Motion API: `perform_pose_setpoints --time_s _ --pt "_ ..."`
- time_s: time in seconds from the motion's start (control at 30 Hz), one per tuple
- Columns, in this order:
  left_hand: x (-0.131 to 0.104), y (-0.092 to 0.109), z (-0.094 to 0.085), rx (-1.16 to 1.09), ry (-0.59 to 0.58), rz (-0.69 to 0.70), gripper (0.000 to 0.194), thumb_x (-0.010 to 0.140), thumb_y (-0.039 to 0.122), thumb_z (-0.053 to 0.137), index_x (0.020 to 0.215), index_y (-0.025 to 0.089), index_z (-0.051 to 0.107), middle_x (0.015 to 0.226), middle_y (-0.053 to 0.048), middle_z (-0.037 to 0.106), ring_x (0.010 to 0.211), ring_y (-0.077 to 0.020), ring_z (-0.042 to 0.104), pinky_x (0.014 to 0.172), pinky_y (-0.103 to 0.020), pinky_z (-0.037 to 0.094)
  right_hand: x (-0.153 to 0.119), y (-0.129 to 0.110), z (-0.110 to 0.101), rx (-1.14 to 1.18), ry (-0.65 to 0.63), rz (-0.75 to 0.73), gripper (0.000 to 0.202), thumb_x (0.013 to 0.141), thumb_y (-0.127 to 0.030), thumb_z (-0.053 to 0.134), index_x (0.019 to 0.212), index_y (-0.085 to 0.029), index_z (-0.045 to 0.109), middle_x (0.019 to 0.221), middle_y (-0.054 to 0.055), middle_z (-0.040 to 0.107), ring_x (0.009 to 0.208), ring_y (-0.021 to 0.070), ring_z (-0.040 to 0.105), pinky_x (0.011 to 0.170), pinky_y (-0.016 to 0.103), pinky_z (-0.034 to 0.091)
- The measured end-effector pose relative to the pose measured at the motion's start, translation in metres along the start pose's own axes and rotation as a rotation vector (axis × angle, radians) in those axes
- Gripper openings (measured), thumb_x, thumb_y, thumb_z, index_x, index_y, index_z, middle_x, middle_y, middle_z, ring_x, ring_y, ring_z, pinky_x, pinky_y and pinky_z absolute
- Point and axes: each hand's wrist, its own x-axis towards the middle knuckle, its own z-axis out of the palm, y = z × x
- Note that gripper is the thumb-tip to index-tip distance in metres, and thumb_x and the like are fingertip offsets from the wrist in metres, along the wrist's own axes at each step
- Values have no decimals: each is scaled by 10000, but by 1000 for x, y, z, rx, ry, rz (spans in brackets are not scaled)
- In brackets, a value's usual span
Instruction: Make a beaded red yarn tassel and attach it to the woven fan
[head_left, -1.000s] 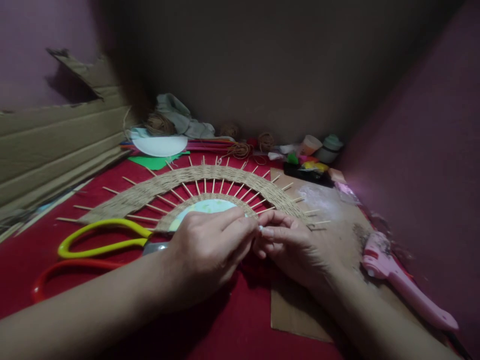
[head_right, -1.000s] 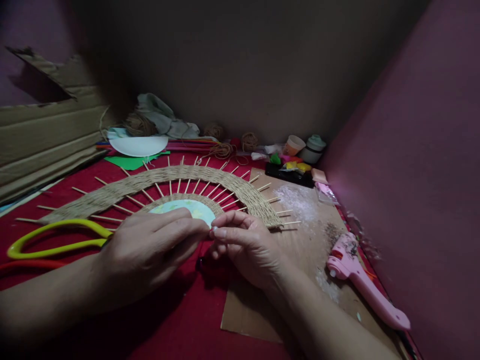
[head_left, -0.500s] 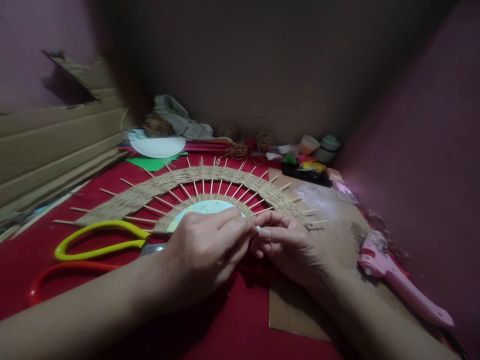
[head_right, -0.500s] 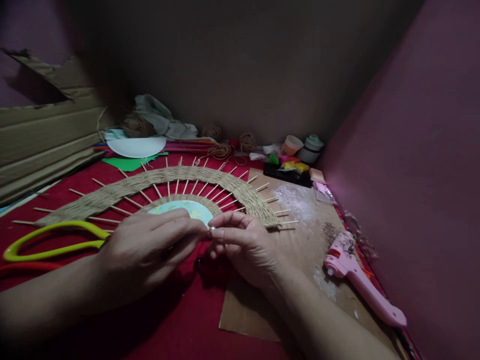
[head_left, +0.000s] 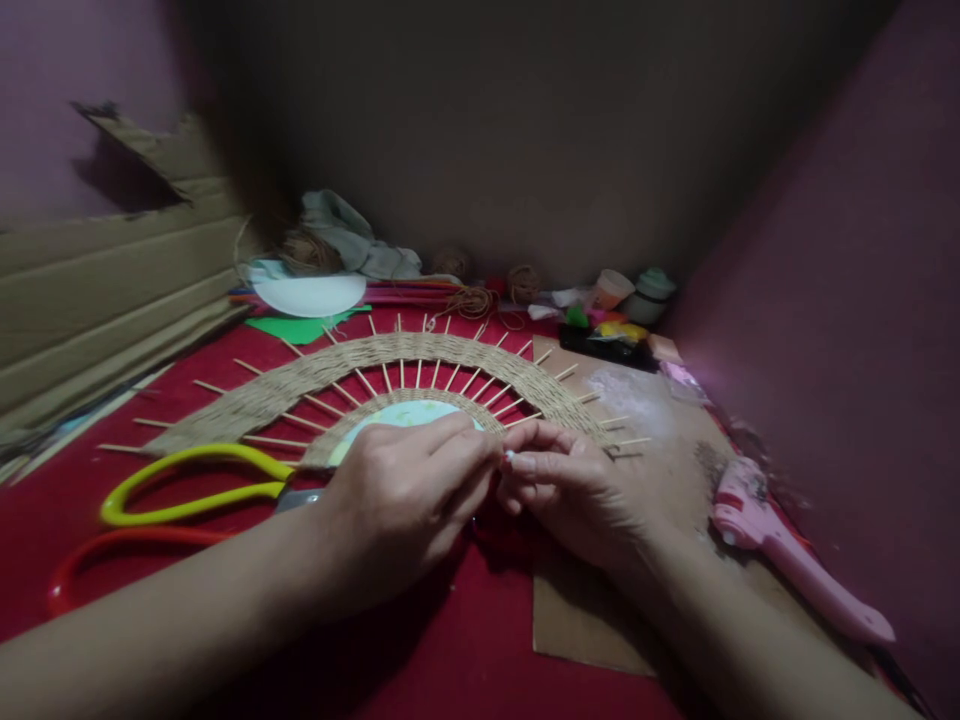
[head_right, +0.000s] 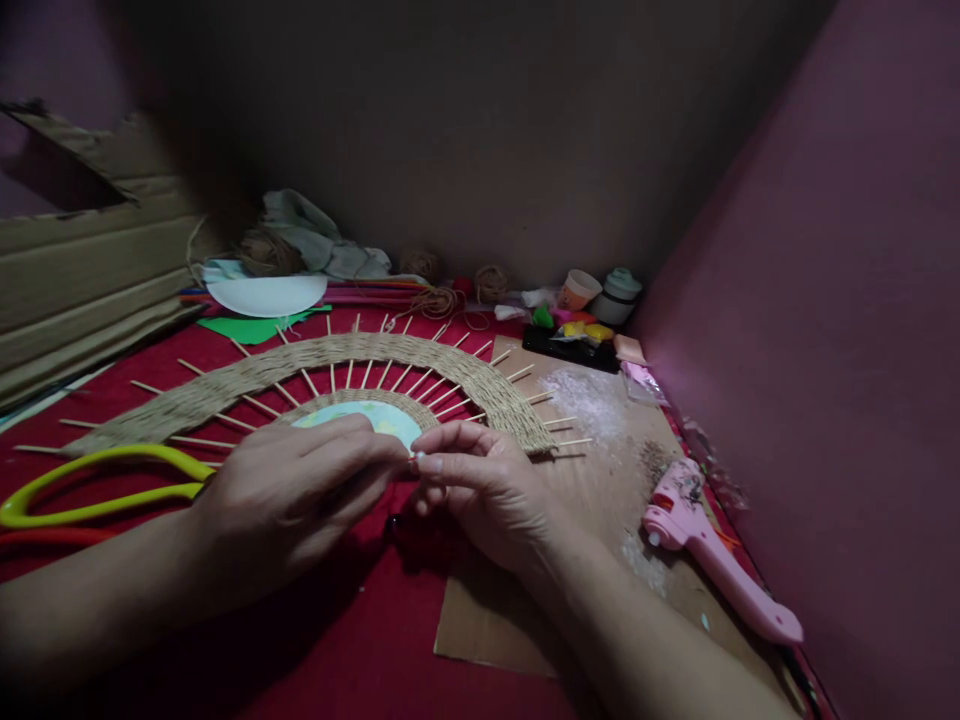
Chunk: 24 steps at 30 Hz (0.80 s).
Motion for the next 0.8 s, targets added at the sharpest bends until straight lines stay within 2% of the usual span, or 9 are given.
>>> perform_pose_setpoints --time_s 0.8 --pt "-1 0 0 47 -14 12 181 894 100 499 792 108 648 636 -14 560 543 -119 464 507 -268 352 0 2 -1 11 -30 -1 163 608 -167 837 725 -161 723 655 -3 656 531 88 559 532 231 476"
